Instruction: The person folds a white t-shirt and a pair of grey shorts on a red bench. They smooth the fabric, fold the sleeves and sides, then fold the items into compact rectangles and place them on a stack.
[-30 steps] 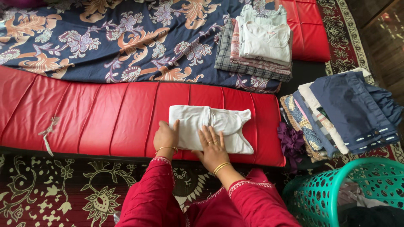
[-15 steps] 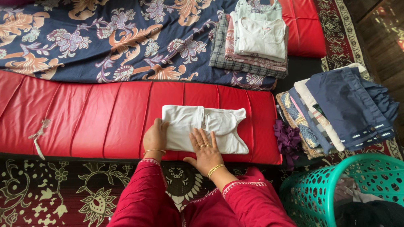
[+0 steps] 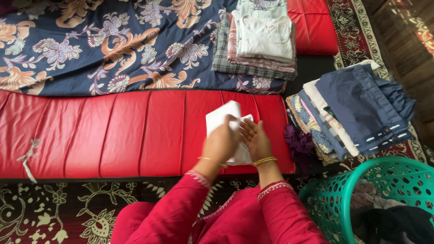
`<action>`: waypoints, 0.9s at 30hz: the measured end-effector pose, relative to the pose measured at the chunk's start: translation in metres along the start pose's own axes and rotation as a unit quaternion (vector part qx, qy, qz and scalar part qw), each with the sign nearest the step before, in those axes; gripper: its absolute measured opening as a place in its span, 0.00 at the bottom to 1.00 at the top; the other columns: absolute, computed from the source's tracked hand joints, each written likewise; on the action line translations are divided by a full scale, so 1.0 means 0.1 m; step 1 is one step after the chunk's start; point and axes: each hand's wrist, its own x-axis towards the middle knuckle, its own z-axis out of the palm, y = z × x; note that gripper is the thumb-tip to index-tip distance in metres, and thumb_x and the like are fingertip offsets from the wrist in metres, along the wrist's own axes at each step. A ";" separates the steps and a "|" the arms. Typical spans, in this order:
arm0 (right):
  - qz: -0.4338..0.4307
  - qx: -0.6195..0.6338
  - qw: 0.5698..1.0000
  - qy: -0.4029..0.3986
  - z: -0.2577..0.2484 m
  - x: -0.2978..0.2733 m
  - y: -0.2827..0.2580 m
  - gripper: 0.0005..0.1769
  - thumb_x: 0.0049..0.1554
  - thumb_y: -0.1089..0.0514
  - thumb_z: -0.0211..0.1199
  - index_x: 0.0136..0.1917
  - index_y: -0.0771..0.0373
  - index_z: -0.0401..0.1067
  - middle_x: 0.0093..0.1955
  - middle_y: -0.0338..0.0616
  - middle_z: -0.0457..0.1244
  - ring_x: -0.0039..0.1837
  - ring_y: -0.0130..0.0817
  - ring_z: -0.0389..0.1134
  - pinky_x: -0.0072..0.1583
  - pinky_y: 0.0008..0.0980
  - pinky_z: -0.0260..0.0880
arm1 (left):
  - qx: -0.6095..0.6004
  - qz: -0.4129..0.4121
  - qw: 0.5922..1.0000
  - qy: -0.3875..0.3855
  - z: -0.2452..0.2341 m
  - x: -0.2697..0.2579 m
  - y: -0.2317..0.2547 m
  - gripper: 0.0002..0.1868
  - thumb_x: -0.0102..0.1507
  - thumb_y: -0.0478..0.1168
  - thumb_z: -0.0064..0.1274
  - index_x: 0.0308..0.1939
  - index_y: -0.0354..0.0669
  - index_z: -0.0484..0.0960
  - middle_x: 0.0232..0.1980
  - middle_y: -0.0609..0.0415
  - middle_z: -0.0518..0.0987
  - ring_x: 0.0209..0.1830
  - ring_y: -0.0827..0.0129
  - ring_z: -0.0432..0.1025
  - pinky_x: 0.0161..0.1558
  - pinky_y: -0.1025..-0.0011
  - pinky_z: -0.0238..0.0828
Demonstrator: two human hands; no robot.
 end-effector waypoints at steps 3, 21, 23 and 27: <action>0.062 0.031 0.998 -0.006 -0.18 0.01 -0.04 0.35 0.67 0.36 0.40 0.72 0.65 0.64 0.66 0.47 0.65 0.66 0.37 0.66 0.67 0.37 0.64 | -0.034 -0.026 0.997 -0.072 0.36 0.00 0.13 0.21 0.64 0.46 0.53 0.58 0.43 0.71 0.37 0.39 0.82 0.39 0.42 0.77 0.43 0.50 0.71; -0.394 -0.579 0.699 0.145 0.02 0.02 0.30 0.20 0.60 0.66 0.57 0.65 0.63 0.68 0.65 0.53 0.65 0.68 0.50 0.66 0.70 0.46 0.65 | 0.294 0.179 0.939 0.023 0.76 0.04 -0.85 0.26 0.67 0.44 0.39 0.68 0.35 0.70 0.76 0.47 0.65 0.81 0.56 0.47 0.78 0.53 0.35; -0.399 -0.582 0.706 0.057 0.12 0.05 0.37 0.20 0.63 0.64 0.53 0.69 0.61 0.65 0.69 0.52 0.64 0.72 0.49 0.64 0.74 0.45 0.63 | 0.321 0.170 0.932 0.002 0.82 0.04 -0.90 0.29 0.68 0.46 0.37 0.71 0.36 0.67 0.77 0.47 0.62 0.83 0.55 0.44 0.79 0.51 0.31; -0.358 -0.633 0.686 -0.021 0.11 0.17 0.47 0.25 0.69 0.54 0.45 0.78 0.60 0.58 0.78 0.50 0.57 0.80 0.46 0.55 0.79 0.46 0.51 | 0.341 0.171 0.924 0.009 0.82 0.05 -1.00 0.32 0.69 0.47 0.35 0.75 0.38 0.64 0.80 0.48 0.59 0.84 0.54 0.41 0.80 0.53 0.29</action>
